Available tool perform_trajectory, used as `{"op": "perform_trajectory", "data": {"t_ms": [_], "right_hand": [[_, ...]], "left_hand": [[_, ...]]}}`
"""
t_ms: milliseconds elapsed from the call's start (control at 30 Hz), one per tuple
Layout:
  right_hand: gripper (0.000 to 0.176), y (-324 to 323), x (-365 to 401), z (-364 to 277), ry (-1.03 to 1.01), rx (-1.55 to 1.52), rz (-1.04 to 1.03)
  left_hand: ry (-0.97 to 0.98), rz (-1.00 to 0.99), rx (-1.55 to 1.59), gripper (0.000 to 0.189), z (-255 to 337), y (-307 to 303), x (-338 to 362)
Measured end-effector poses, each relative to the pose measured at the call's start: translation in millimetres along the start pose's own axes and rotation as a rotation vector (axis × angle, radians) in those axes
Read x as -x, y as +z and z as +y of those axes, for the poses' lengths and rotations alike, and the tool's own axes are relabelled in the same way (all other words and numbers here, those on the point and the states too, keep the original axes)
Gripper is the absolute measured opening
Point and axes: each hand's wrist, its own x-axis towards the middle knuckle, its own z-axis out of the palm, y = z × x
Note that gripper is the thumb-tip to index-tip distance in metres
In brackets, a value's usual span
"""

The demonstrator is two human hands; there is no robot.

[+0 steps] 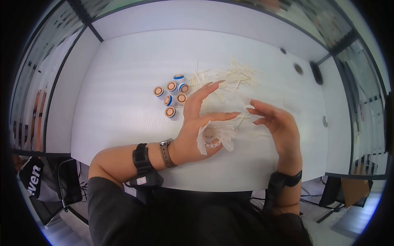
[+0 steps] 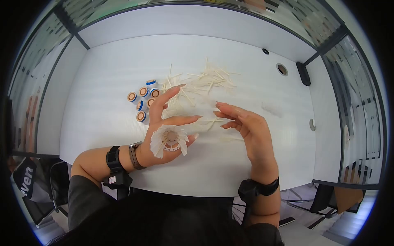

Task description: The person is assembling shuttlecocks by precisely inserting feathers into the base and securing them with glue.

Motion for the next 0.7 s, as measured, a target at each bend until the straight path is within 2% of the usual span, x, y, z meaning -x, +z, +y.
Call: {"op": "perform_trajectory", "data": {"t_ms": [167, 433, 533, 633, 700], "right_hand": [[0.04, 1.0, 0.3, 0.5, 0.035, -0.104, -0.026], [0.041, -5.6, 2.5, 1.4, 0.044, -0.349, -0.097], [0.042, -5.3, 2.2, 0.4, 0.053, -0.359, -0.093], [0.042, -2.5, 0.9, -0.8, 0.068, -0.378, -0.083], [0.042, -3.1, 0.7, 0.1, 0.063, -0.363, -0.084]], "left_hand": [[-0.016, -0.02, -0.113, 0.038, 3.5, -1.1, -1.2], [-0.029, -0.029, -0.18, 0.035, 1.3, 1.8, -1.7], [-0.11, -0.051, 0.157, 0.04, -3.1, 3.8, -0.6], [-0.024, -0.102, 0.09, 0.047, -1.6, 0.1, -1.7], [-0.195, -0.133, 0.312, 0.044, -5.6, 5.6, 4.1]]}}
